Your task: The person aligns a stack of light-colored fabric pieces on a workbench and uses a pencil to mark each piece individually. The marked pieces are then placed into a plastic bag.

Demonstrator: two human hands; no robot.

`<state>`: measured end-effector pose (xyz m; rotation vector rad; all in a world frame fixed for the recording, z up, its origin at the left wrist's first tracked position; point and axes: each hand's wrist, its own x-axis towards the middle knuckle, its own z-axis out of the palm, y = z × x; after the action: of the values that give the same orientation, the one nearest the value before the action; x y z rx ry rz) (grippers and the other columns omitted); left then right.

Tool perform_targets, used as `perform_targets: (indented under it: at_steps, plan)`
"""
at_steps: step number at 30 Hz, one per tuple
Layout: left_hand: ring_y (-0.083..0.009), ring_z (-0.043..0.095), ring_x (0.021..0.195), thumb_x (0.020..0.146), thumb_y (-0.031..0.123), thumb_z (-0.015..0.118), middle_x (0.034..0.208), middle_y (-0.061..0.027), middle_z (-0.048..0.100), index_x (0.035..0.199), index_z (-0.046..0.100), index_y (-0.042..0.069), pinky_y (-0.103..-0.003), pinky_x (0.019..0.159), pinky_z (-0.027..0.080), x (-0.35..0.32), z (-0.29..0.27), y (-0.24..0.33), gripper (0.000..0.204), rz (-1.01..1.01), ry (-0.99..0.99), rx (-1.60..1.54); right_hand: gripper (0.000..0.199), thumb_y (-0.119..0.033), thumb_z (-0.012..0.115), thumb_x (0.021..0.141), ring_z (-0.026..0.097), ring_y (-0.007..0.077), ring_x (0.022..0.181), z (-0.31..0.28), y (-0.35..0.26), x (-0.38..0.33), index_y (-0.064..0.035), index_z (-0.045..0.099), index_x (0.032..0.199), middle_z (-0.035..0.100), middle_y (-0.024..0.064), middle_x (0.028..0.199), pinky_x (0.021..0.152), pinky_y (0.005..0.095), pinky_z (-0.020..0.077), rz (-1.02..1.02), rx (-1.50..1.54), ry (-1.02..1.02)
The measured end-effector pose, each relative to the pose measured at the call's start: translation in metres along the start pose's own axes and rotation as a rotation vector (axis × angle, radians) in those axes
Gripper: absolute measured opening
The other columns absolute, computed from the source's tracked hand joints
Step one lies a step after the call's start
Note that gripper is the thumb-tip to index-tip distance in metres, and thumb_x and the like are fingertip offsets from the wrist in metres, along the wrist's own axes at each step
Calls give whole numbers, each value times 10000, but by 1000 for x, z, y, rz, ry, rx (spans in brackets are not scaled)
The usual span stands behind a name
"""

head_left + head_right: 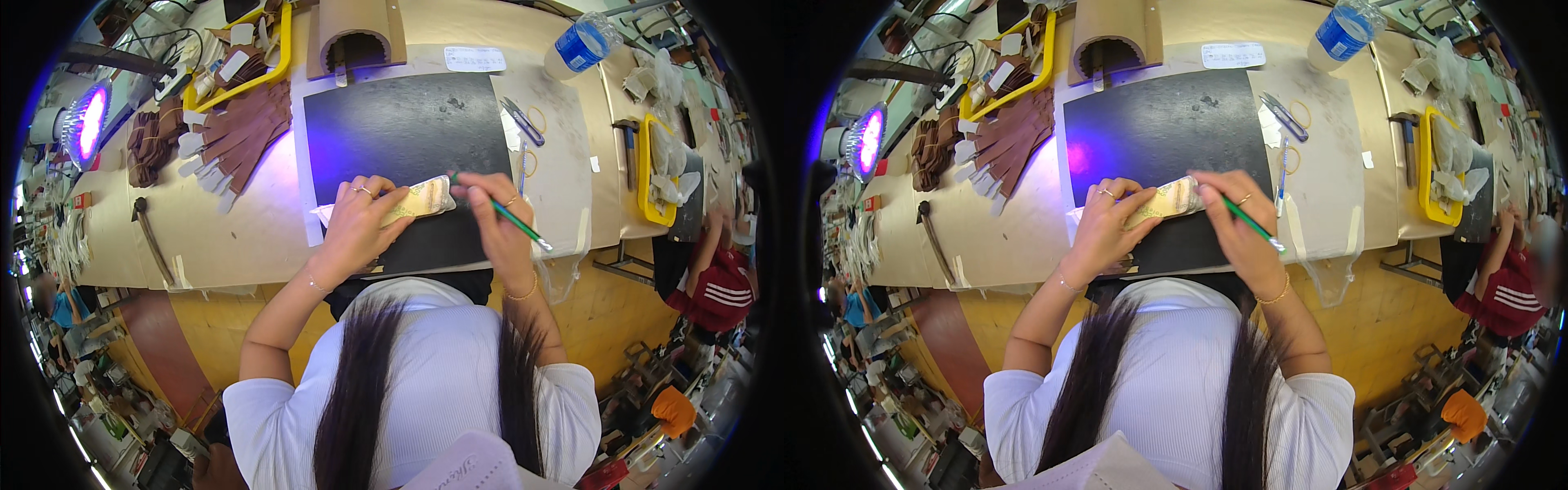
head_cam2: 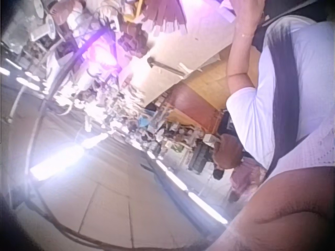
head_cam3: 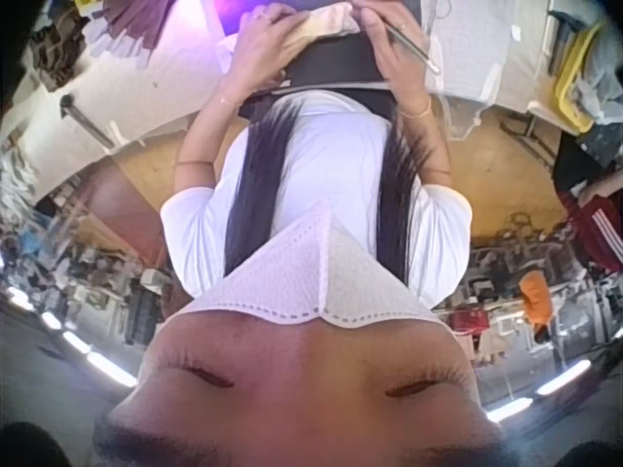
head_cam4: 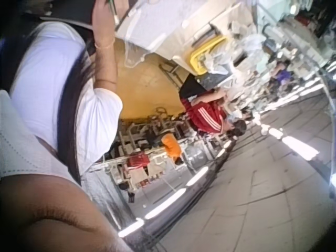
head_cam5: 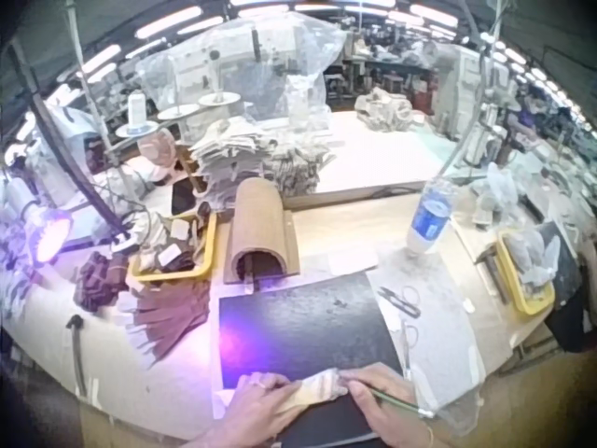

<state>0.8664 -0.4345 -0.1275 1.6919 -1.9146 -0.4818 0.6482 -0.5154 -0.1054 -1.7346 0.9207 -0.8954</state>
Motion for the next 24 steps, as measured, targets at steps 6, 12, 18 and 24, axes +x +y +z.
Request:
perform_targets:
  at_steps: [6,12,18,24]
  plan:
    - [-263,541,948,802,228,795,995,-61,604,1138,716,58,-401,827,407,3,1,3,385,5,-24,14,111,-54,616,994,664,205,826,16,10,-4,2,673,1071,695,128,968,739,307,513,-12,-27,92]
    - [-279,532,936,812,225,783,967,-75,577,1153,709,52,-403,822,413,-2,3,0,390,9,-24,55,296,16,675,872,657,344,892,0,21,54,-47,630,1158,641,136,997,763,411,523,-287,-490,94]
    - [-276,547,923,801,204,798,965,-82,596,1150,709,33,-399,816,419,0,-2,6,399,-4,-36,49,300,-42,591,898,679,325,909,63,31,121,-84,633,1192,629,119,1042,767,420,559,-400,-666,-245]
    - [-284,548,967,809,193,793,1006,-79,606,1169,697,42,-414,841,415,2,5,8,402,-4,-48,52,170,-116,583,889,713,323,788,140,72,210,-16,679,987,664,182,965,663,457,587,-329,-855,-219]
